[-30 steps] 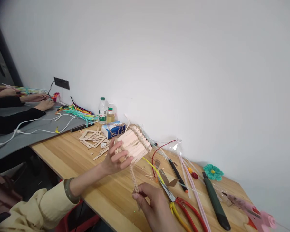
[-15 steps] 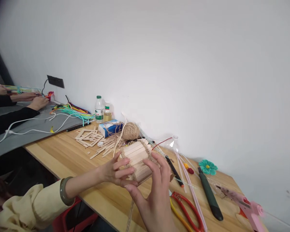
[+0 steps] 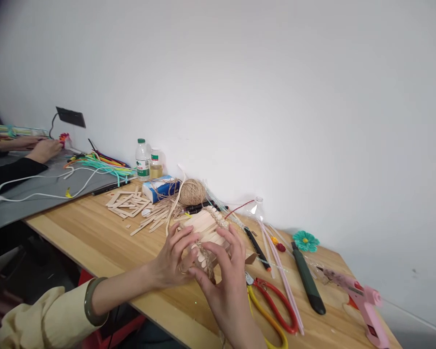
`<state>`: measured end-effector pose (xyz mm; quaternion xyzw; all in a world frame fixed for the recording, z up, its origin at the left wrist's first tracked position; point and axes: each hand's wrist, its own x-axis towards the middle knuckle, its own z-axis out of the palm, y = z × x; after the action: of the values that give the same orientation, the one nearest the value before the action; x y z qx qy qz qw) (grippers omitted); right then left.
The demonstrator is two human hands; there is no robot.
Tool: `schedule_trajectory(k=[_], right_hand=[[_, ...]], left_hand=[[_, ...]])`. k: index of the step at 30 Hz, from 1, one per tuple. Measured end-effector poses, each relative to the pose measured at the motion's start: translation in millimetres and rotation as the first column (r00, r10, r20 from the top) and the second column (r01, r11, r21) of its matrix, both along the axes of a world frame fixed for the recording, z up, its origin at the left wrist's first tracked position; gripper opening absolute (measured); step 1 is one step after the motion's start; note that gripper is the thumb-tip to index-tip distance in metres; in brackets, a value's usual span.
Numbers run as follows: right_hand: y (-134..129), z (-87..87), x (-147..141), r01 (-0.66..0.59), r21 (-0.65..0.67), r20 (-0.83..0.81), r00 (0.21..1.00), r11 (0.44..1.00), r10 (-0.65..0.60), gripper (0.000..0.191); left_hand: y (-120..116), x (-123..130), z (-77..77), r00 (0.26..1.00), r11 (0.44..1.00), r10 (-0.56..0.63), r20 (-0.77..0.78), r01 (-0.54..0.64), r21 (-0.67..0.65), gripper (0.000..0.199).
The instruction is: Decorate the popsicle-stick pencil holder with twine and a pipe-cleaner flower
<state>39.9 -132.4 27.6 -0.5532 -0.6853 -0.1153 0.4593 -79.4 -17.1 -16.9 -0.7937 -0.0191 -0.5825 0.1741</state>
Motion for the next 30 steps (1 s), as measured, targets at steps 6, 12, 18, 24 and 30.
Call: schedule_trajectory(k=[6,12,18,24,30], right_hand=[[-3,1.8,5,-0.055,-0.016,-0.056,0.997,0.998,0.054,0.024],[-9,-0.5,14,-0.212,-0.042,-0.225,0.954,0.976,0.198,0.023],[-12,-6.1,16,-0.256,0.026,-0.343,0.906,0.966,0.249,0.027],[-13,-8.2,20,-0.305,0.047,-0.449,0.844,0.951,0.292,0.027],[-14,-4.0,16,-0.308,0.072,-0.430,0.849,0.949,0.308,0.024]], left_hand=[[-12,1,-5.2,0.999,0.998,0.022,0.035,-0.020,-0.065,0.073],[-31,-4,-9.0,0.996,0.987,-0.038,0.078,0.050,-0.152,0.085],[-34,-17,-11.5,0.989,0.970,-0.132,0.074,0.144,-0.198,0.101],[-23,-30,3.4,0.901,0.681,-0.405,0.155,0.411,-0.606,0.063],[-27,-27,17.9,0.789,0.516,-0.478,0.386,0.608,-0.604,0.024]])
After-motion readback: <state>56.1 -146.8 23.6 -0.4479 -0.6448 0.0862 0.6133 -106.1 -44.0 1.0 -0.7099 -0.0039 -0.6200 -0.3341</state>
